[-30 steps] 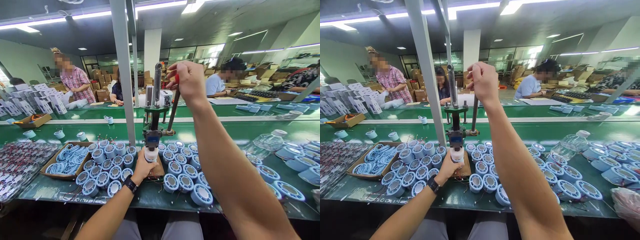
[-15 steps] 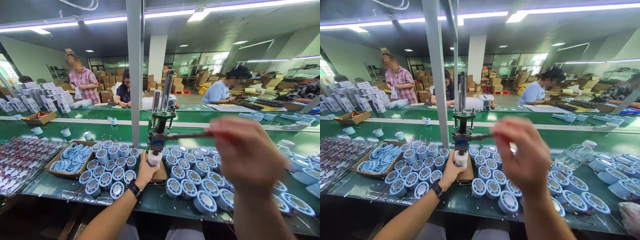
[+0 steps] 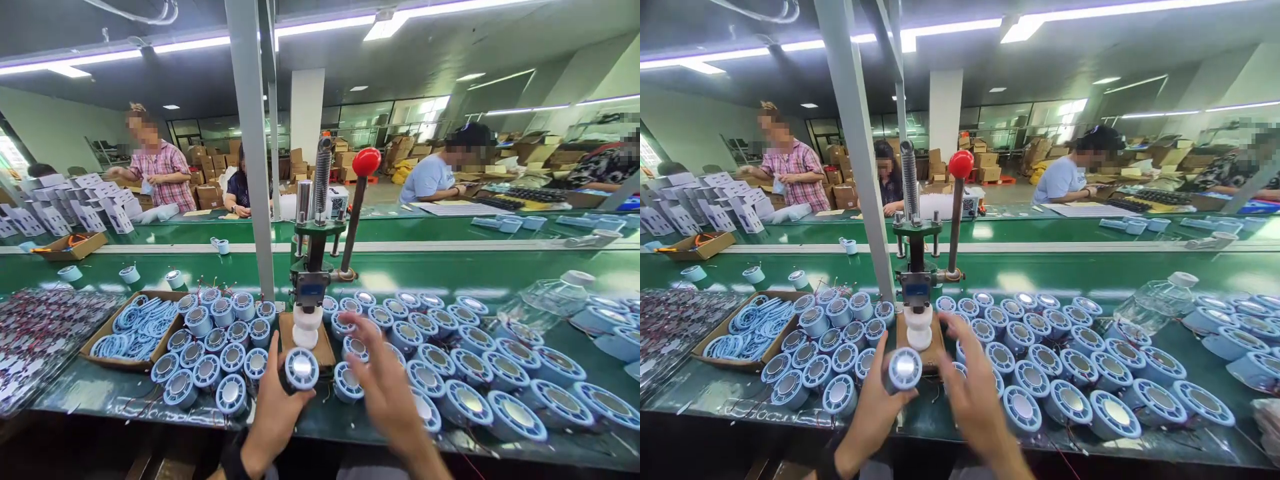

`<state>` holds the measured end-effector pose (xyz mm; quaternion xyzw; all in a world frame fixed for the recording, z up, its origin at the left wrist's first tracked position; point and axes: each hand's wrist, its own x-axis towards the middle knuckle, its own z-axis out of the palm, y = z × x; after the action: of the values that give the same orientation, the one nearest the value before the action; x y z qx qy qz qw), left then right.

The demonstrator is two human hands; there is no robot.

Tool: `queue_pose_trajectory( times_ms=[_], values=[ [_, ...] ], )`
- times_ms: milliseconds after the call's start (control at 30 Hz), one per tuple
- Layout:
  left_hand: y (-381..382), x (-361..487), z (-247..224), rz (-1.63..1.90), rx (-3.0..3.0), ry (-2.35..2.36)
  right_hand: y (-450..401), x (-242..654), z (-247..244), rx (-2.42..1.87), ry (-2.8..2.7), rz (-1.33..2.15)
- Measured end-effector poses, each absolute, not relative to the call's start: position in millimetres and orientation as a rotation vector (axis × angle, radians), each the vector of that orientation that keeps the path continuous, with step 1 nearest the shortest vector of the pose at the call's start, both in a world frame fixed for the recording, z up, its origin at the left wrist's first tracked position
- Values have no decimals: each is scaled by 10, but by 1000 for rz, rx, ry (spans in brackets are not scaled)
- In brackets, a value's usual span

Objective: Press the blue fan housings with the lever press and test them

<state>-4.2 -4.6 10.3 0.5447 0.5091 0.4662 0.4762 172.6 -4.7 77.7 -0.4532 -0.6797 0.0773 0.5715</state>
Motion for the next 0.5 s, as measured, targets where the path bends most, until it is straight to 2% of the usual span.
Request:
queue_pose_trajectory(
  times_ms=[67,167,500],
  values=[
    [-231,-108,103,1120,1337,1248,-373,1545,228,-1073,-1600,400],
    [-389,-152,79,1112,1350,1247,-588,1359,-153,-1031,-1597,582],
    [-517,-166,60,1089,1366,1297,-659,1216,-172,-992,-1551,565]
  ],
)
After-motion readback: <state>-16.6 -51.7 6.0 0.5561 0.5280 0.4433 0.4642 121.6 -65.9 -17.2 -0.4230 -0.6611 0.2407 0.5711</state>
